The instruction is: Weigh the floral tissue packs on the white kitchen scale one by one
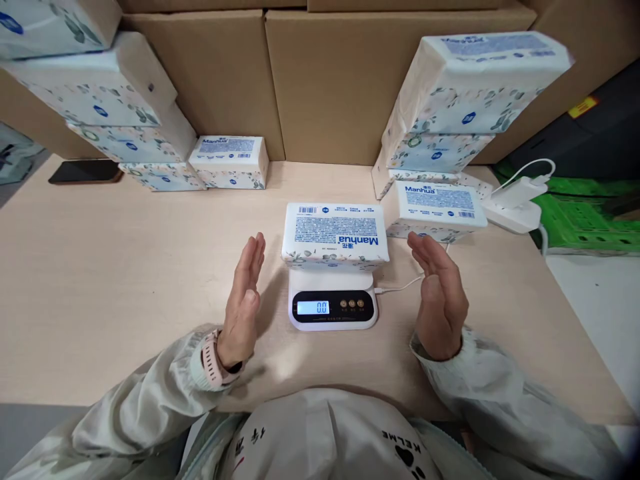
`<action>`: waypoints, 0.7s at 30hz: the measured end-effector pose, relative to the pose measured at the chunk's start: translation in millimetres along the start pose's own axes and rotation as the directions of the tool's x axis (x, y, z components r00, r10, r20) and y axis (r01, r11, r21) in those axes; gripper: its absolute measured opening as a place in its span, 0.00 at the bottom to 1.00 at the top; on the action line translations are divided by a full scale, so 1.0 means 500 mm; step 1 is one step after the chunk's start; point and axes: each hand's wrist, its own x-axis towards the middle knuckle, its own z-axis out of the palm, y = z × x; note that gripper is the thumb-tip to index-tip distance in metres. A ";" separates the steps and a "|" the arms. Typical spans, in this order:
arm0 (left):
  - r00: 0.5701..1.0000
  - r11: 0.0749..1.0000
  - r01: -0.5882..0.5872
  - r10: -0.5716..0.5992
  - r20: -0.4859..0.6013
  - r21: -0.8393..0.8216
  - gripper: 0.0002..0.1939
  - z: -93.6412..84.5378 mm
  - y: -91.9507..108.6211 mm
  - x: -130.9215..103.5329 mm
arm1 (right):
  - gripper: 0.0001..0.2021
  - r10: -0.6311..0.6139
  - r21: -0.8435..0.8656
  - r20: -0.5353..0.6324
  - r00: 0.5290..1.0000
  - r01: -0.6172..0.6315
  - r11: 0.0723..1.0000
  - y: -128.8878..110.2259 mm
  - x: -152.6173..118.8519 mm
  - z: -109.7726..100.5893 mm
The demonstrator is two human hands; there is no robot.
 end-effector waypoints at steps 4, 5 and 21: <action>0.999 0.999 0.036 -0.036 -0.025 -0.013 0.30 0.002 0.005 -0.002 | 0.24 0.002 0.002 0.013 1.000 -0.002 1.000 0.001 -0.001 0.001; 0.999 0.999 0.042 -0.042 -0.030 -0.017 0.30 0.002 0.006 -0.003 | 0.24 0.002 0.003 0.017 1.000 -0.002 1.000 0.000 -0.002 0.002; 0.999 0.999 0.036 -0.036 -0.012 -0.002 0.29 0.002 0.003 -0.005 | 0.22 -0.010 -0.003 0.027 1.000 0.010 1.000 -0.004 -0.002 0.005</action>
